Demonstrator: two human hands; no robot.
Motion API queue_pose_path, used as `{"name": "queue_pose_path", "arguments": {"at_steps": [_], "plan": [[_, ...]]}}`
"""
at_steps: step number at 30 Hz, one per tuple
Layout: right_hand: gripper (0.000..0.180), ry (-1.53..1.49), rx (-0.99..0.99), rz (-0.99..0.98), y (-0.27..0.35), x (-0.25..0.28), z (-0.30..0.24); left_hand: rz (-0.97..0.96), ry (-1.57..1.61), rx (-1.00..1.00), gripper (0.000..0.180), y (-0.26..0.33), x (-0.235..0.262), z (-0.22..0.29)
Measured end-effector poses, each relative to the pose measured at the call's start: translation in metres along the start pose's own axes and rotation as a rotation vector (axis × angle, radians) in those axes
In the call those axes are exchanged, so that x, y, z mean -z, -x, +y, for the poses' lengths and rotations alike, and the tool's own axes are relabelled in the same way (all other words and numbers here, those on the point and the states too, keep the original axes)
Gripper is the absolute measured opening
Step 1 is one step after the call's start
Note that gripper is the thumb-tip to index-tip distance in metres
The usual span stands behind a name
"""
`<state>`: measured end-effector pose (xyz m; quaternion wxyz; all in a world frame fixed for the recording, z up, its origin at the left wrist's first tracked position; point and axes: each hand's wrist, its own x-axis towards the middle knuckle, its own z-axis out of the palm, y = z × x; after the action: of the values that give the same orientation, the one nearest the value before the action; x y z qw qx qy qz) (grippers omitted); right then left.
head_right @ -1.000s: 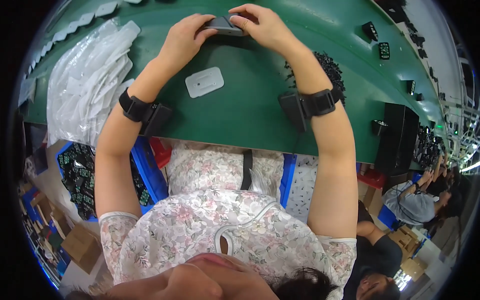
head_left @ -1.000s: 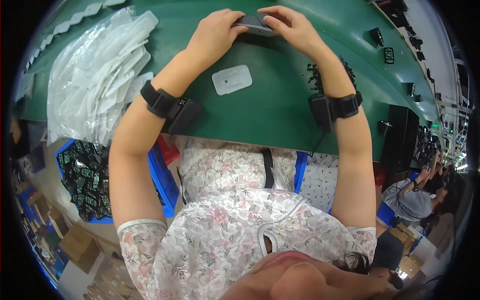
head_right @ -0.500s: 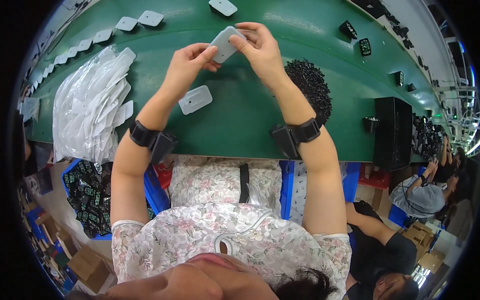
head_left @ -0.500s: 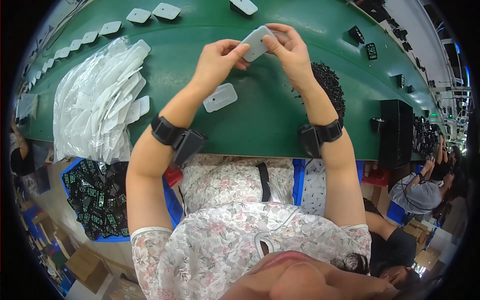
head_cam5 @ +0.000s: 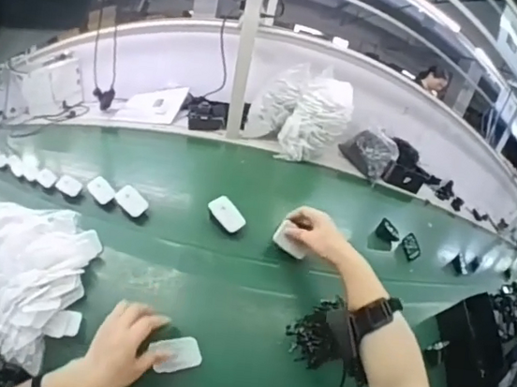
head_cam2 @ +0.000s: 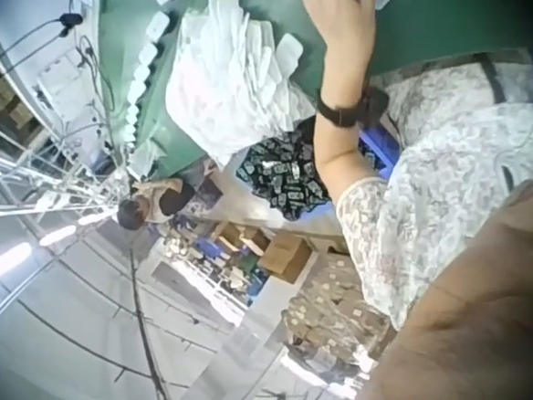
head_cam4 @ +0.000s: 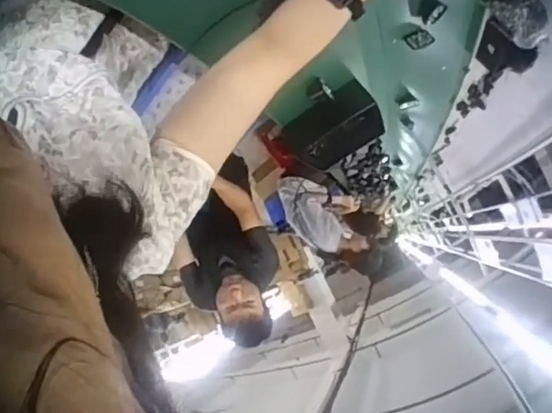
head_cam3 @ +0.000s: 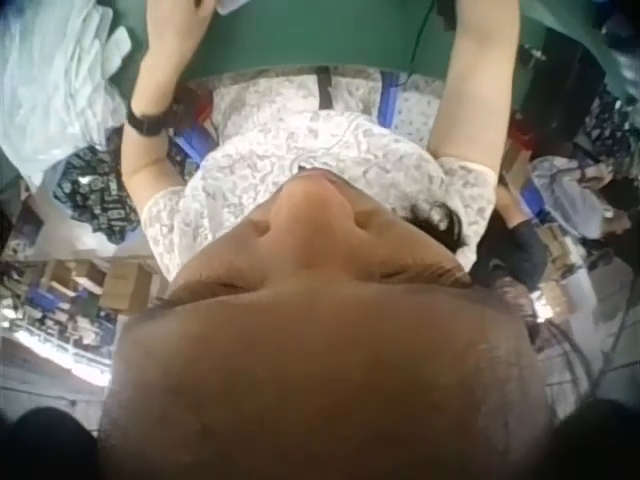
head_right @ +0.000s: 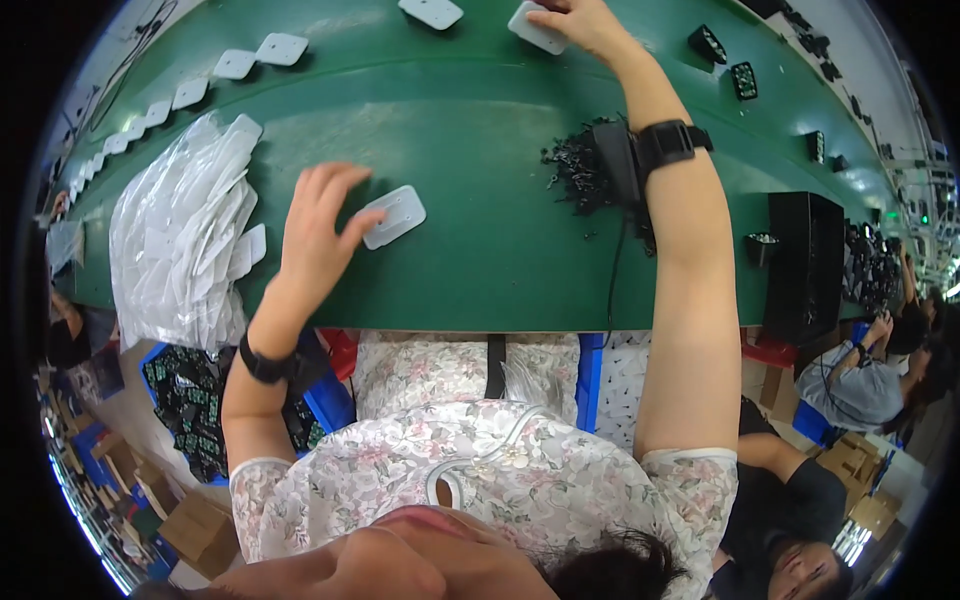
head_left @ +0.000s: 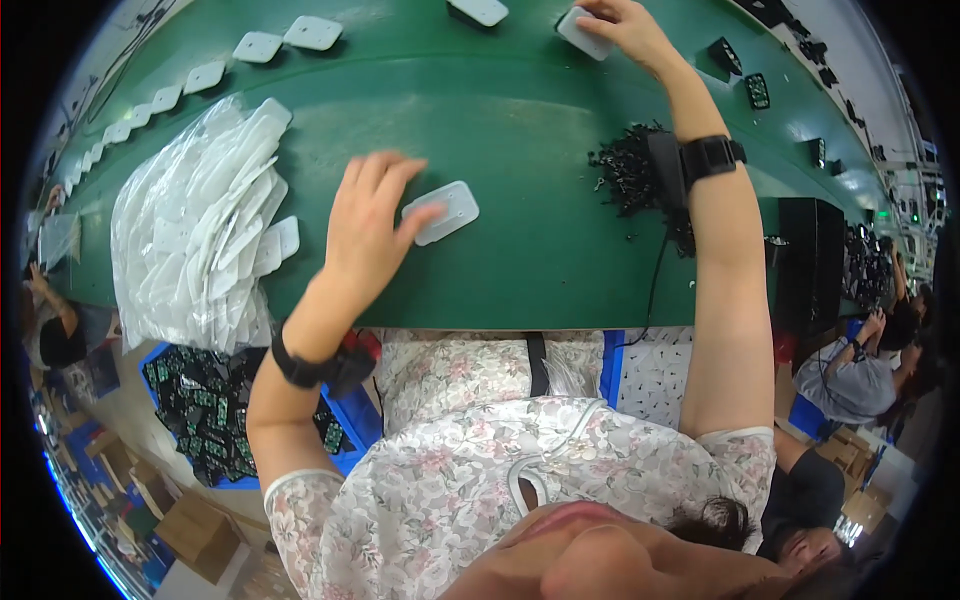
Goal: Assembling electronic devices by inserting components into plastic housings and securing them with an electric screwdriver.
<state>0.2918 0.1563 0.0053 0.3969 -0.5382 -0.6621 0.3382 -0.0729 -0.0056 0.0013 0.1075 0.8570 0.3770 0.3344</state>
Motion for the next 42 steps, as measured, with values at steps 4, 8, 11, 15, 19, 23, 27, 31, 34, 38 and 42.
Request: {"name": "queue_pose_path", "arguments": {"at_steps": [4, 8, 11, 15, 19, 23, 27, 31, 34, 38, 42], "plan": [[0.022, 0.033, -0.168, -0.092, -0.01, 0.017, 0.018, -0.154, -0.084, 0.068, 0.049, 0.019, 0.004, 0.022], [0.027, 0.066, -0.242, -0.119, -0.017, 0.024, 0.022, -0.174, -0.118, 0.085, 0.051, 0.022, 0.0, 0.025], [0.03, 0.091, -0.285, -0.131, -0.017, 0.023, 0.015, -0.179, -0.087, 0.088, 0.05, 0.019, -0.001, 0.025], [0.027, 0.206, -0.045, 0.15, 0.004, 0.034, -0.001, -0.2, -0.023, 0.121, 0.047, 0.009, 0.003, 0.031], [0.018, 0.608, 0.081, -0.041, 0.092, -0.003, -0.077, -0.201, 0.073, 0.243, 0.045, 0.014, 0.002, 0.02], [0.022, 0.837, 0.197, 0.016, 0.157, -0.031, -0.07, -0.199, 0.187, 0.272, 0.041, 0.005, -0.004, 0.014], [0.019, 0.807, 0.183, 0.107, 0.172, -0.054, -0.054, -0.134, 0.333, 0.308, 0.039, -0.002, -0.011, 0.014], [0.014, 0.894, 0.267, 0.222, 0.174, -0.067, -0.052, -0.145, 0.505, 0.339, 0.042, -0.017, -0.019, 0.025], [0.011, 0.965, 0.287, 0.251, 0.17, -0.07, -0.054, -0.117, 0.545, 0.287, 0.041, -0.033, -0.031, 0.032], [0.008, 0.788, 0.273, 0.28, 0.161, -0.07, -0.062, -0.088, 0.787, 0.38, 0.033, -0.05, -0.044, 0.037], [0.006, -0.217, -0.064, 0.229, 0.153, -0.071, -0.08, 0.034, 0.773, 0.393, 0.022, -0.06, -0.057, 0.043]]}}
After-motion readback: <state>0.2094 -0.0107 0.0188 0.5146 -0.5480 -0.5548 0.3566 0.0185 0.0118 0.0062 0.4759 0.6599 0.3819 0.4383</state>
